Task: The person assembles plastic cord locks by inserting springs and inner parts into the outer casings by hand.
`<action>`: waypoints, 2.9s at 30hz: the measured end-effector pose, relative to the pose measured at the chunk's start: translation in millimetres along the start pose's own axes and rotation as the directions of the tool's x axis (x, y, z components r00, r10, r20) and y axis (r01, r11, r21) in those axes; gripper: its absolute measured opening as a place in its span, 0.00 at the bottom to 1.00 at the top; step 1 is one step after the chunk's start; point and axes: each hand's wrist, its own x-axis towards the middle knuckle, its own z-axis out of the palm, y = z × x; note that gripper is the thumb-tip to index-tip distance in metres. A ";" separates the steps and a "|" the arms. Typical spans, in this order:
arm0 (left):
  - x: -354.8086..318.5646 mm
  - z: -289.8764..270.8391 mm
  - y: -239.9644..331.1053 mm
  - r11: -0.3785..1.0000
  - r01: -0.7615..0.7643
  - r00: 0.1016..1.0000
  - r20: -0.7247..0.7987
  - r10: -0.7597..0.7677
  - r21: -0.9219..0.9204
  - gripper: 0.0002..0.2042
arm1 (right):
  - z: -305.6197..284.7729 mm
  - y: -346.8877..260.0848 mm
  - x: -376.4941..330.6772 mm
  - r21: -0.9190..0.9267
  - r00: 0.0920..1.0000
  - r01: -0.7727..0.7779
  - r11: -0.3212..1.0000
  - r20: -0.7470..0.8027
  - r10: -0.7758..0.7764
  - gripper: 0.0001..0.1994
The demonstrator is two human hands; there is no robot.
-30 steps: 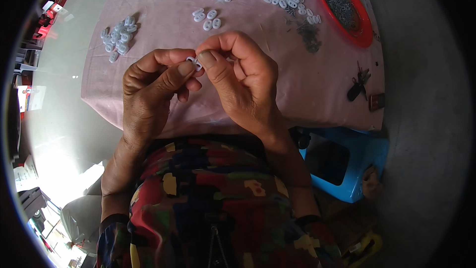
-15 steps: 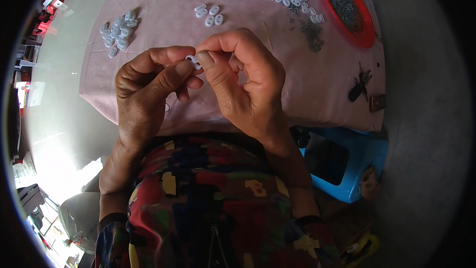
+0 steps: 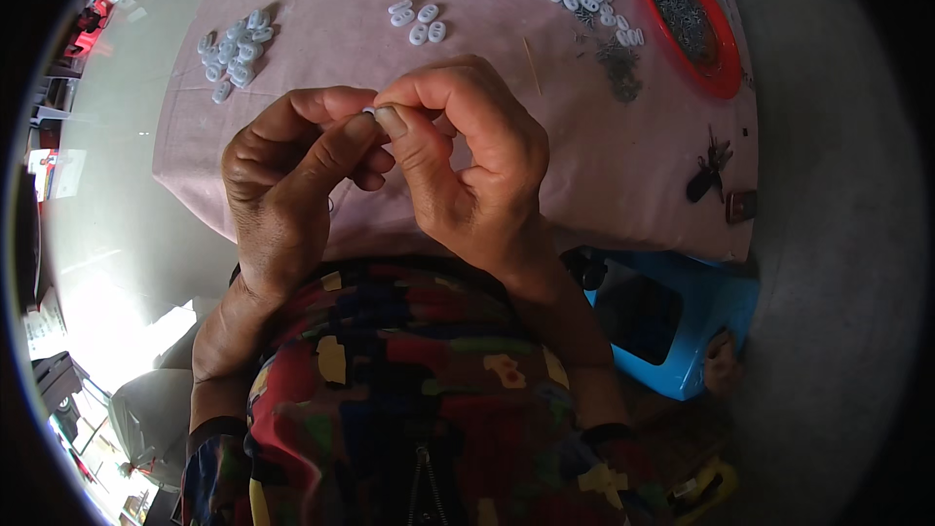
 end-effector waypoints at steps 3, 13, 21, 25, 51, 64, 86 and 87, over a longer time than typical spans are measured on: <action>4.5 -3.4 -4.4 1.000 -0.001 1.000 0.013 0.001 -0.017 0.07 | -0.5 -1.0 -0.6 0.006 1.000 -0.027 1.000 -0.007 0.027 0.02; 8.2 -5.5 0.8 0.998 0.064 0.996 0.069 -0.062 -0.026 0.07 | -15.7 -18.6 7.3 0.037 0.954 -0.287 0.957 0.104 0.282 0.07; 8.9 -6.4 -4.9 0.998 0.057 0.996 0.076 -0.055 -0.021 0.07 | -17.4 -7.0 1.9 -0.077 0.971 -0.190 0.979 0.134 0.199 0.03; 10.2 -8.8 -14.5 0.990 0.118 0.992 0.064 -0.113 -0.075 0.06 | -11.2 -0.9 -5.2 -0.057 0.961 -0.239 0.969 0.130 0.245 0.02; 27.1 -27.2 -23.7 0.973 0.192 0.981 0.028 -0.190 -0.125 0.07 | -35.3 42.0 20.4 -0.030 0.877 -0.395 0.918 0.285 0.387 0.15; 18.1 -19.1 -14.2 0.995 0.061 0.996 0.066 -0.066 0.083 0.07 | -27.8 12.2 10.2 0.081 0.929 -0.303 0.950 0.247 0.275 0.18; 16.1 -19.1 -8.2 0.991 0.039 0.995 0.085 -0.050 0.124 0.05 | -24.9 5.6 8.1 0.072 0.937 -0.246 0.966 0.272 0.219 0.16; 16.1 -19.1 -8.0 0.992 0.039 0.995 0.086 -0.049 0.119 0.05 | -24.8 5.7 7.7 0.072 0.937 -0.248 0.966 0.272 0.220 0.16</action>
